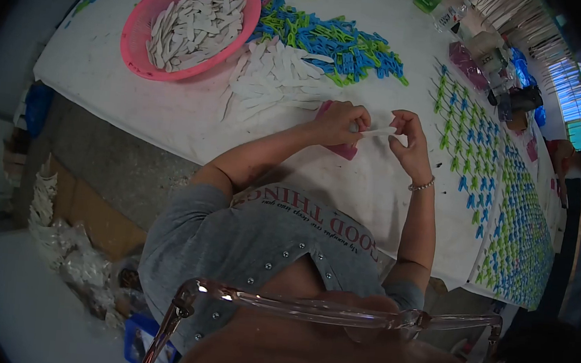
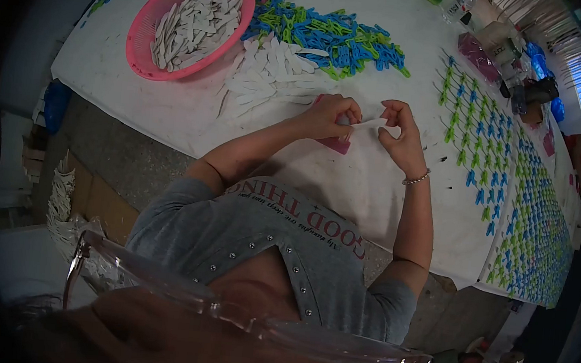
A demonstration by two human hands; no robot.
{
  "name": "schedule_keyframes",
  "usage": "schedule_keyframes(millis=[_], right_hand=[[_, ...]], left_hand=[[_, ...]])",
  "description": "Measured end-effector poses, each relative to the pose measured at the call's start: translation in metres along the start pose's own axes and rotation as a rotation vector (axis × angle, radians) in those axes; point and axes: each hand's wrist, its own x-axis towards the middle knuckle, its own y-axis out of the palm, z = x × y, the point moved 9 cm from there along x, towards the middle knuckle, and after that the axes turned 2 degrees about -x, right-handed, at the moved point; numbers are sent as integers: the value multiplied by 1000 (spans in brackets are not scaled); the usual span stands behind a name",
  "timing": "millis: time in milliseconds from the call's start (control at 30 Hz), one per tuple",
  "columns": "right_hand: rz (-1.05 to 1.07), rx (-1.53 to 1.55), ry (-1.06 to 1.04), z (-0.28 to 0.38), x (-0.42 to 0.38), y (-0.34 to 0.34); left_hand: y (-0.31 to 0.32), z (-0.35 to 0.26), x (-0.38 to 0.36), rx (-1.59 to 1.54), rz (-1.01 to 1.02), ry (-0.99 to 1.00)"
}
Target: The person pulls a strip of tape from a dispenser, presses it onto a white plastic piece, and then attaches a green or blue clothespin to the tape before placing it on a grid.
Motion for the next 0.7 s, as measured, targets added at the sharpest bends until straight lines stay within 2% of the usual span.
schedule_keyframes(millis=[33,67,100,167,233,267,333,433,633,700], right_hand=[[-22,138,-3,-4,7,-3],[-23,135,-8,-14,15,-5],[-15,123,51,-39,24,-4],[-10,108,111,-81,43,0],[-9,-260,194,-121,65,4],[-11,-264,192,-132,76,9],[-95,-512,182,-142,97,11],[-230,-702,175,-144,124,14],[-213,-745,355,-153,145,21],[-220,-752,331,-155,147,19]], left_hand=[[-12,6,-2,-102,-75,-65],[-23,13,-4,-205,-147,-129],[-27,17,-5,-204,-147,-124],[-43,30,-11,-272,-291,-121],[-52,29,-13,-245,-310,-108],[-57,29,-14,-218,-328,-99],[-63,30,-17,-201,-334,-90],[-67,29,-18,-184,-345,-87],[-63,31,-20,-198,-325,-135],[-62,33,-20,-195,-315,-142]])
